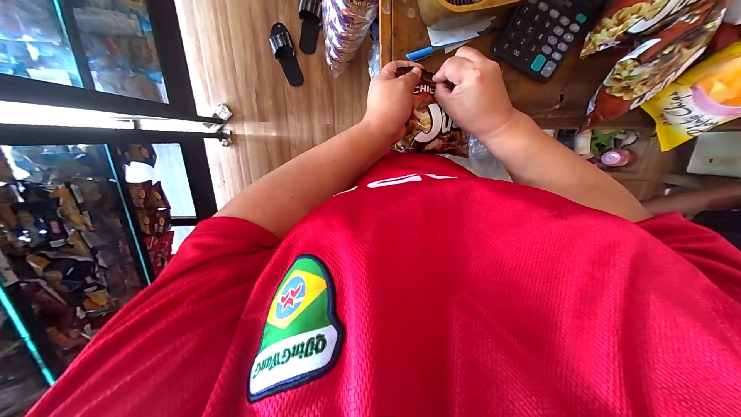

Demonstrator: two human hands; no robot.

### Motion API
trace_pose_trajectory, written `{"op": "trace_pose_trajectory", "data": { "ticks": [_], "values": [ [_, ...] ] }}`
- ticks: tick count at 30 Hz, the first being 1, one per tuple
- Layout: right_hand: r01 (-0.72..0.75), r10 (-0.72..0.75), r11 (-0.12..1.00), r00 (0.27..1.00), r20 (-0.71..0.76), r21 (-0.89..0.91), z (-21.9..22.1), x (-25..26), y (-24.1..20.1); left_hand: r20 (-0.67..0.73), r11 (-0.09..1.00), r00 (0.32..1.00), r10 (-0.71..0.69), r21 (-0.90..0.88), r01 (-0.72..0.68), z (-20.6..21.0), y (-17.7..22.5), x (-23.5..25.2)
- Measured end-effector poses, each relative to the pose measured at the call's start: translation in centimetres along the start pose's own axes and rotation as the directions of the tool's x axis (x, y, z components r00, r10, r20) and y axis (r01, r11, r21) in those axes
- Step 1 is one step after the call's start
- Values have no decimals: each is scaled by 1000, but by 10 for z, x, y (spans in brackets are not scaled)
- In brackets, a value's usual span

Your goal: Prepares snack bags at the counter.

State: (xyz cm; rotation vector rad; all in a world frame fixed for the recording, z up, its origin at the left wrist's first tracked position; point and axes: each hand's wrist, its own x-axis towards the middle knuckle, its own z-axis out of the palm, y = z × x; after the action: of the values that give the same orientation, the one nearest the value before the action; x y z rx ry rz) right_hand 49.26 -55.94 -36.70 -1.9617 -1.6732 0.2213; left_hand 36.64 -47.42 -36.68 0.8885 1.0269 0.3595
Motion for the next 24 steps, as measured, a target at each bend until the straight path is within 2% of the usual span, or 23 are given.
{"op": "trace_pose_trajectory", "data": {
  "ticks": [6,16,24],
  "values": [
    [22,-23,999,1000,-21,-30,3,-3,0,-4,999,1000,19,30,-19,0,-2,-1],
    [9,-11,997,999,-40,-71,8,-4,0,-12,999,999,36,-19,-36,0,-5,-1],
    [7,-10,999,996,-86,-35,9,-2,4,-24,999,1000,-5,-34,4,2,-1,-2]
  ]
}}
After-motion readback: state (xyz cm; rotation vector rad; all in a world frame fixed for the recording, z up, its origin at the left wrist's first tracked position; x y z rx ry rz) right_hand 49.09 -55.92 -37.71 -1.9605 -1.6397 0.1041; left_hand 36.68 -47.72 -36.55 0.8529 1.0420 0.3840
